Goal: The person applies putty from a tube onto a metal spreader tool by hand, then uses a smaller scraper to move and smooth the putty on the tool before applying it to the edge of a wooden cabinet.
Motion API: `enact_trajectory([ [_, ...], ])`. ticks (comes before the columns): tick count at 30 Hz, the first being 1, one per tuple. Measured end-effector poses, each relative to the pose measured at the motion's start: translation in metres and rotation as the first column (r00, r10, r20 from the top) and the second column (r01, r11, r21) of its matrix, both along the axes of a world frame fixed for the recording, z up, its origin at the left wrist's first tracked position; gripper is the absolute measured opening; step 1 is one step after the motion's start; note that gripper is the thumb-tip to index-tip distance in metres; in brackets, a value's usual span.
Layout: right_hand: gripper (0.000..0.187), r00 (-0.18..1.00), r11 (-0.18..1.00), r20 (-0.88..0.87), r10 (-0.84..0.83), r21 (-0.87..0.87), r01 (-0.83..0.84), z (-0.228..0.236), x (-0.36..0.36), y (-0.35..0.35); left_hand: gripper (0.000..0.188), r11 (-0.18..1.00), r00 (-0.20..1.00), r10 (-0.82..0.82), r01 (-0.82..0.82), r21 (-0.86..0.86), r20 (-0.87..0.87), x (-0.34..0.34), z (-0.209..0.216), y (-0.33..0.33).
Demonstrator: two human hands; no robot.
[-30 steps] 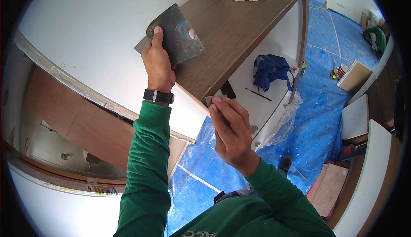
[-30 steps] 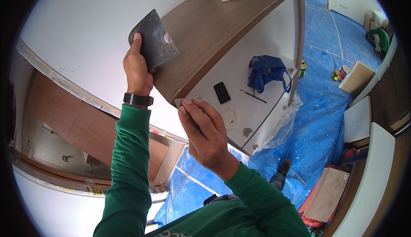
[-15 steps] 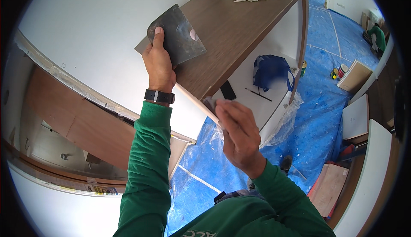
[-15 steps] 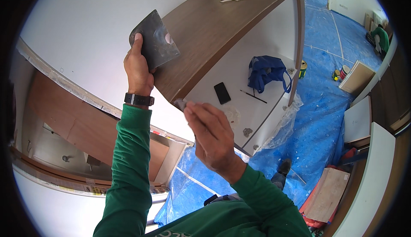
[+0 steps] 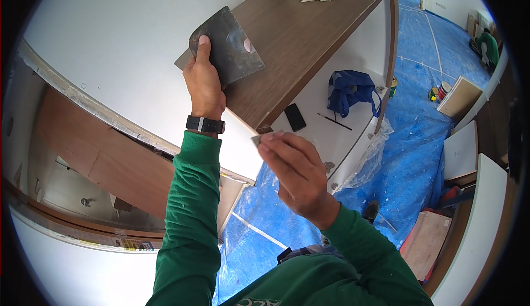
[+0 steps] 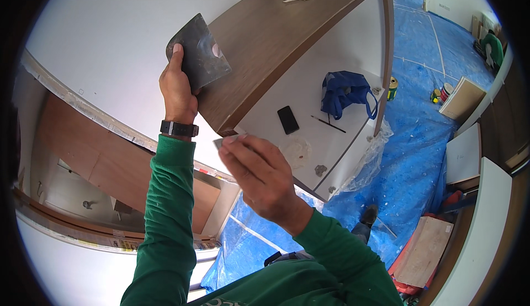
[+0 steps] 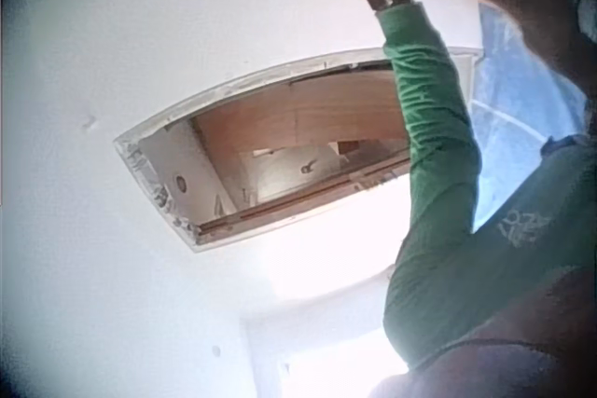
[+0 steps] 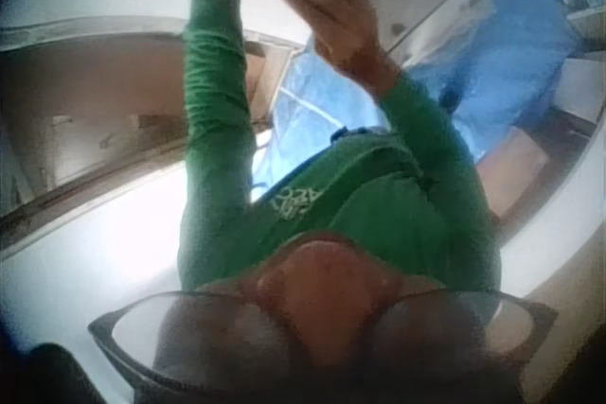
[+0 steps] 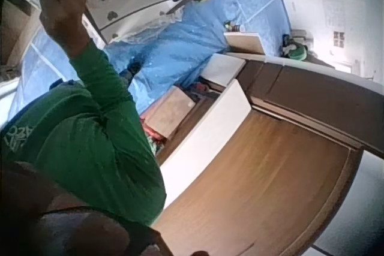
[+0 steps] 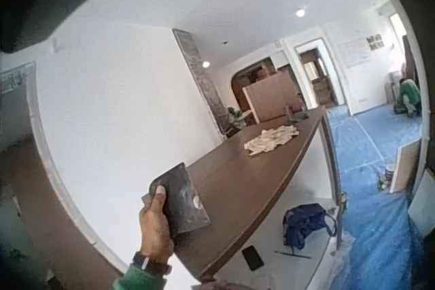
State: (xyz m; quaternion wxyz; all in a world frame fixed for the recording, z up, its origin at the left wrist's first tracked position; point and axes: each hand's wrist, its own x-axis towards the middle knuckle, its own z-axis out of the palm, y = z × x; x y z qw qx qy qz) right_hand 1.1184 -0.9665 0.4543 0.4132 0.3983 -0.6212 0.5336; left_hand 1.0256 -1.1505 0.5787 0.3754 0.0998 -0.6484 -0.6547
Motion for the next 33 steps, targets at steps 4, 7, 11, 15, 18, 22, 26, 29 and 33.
enact_trajectory([
  [4, 0.033, 0.999, 1.000, 0.044, 0.011, -0.012, -0.011, -0.003, -0.004, 0.010, 0.046, 1.000, 1.000, 0.012, -0.011, -0.027, 0.021, 0.006, 0.000, -0.003],
  [7, 0.032, 0.999, 1.000, 0.043, -0.010, -0.011, 0.011, -0.002, -0.007, 0.007, 0.046, 0.999, 1.000, 0.006, -0.006, -0.039, 0.001, 0.001, -0.003, -0.006],
  [11, 0.032, 0.999, 1.000, 0.050, -0.001, -0.013, 0.002, -0.003, -0.010, 0.010, 0.048, 1.000, 0.999, 0.015, -0.014, -0.024, 0.029, 0.001, -0.001, -0.003],
  [15, 0.031, 1.000, 1.000, 0.027, -0.009, -0.022, 0.010, 0.001, -0.010, 0.006, 0.047, 1.000, 1.000, 0.012, -0.012, -0.028, -0.005, 0.000, 0.001, -0.006],
  [18, 0.030, 0.999, 0.999, 0.035, 0.001, -0.047, 0.000, -0.002, -0.020, 0.011, 0.046, 0.999, 0.998, 0.032, -0.030, -0.024, 0.047, 0.002, -0.002, -0.002],
  [22, 0.028, 0.999, 0.999, -0.007, 0.045, -0.021, -0.045, 0.004, -0.015, 0.010, 0.047, 0.999, 0.999, 0.029, -0.029, -0.029, 0.021, -0.002, 0.000, -0.004],
  [26, 0.027, 0.994, 0.994, 0.006, 0.111, -0.019, -0.111, 0.001, -0.009, 0.016, 0.046, 0.995, 0.992, 0.060, -0.052, -0.081, 0.112, 0.006, 0.002, -0.004],
  [29, 0.028, 0.998, 0.997, 0.043, 0.053, -0.062, -0.050, -0.003, -0.013, 0.018, 0.046, 0.997, 0.998, 0.046, -0.043, -0.062, 0.048, 0.000, 0.001, -0.001],
  [33, 0.031, 0.998, 0.998, 0.056, -0.004, -0.066, 0.008, -0.004, -0.009, 0.007, 0.045, 0.995, 0.996, 0.060, -0.055, -0.085, 0.061, 0.002, 0.001, -0.001],
])
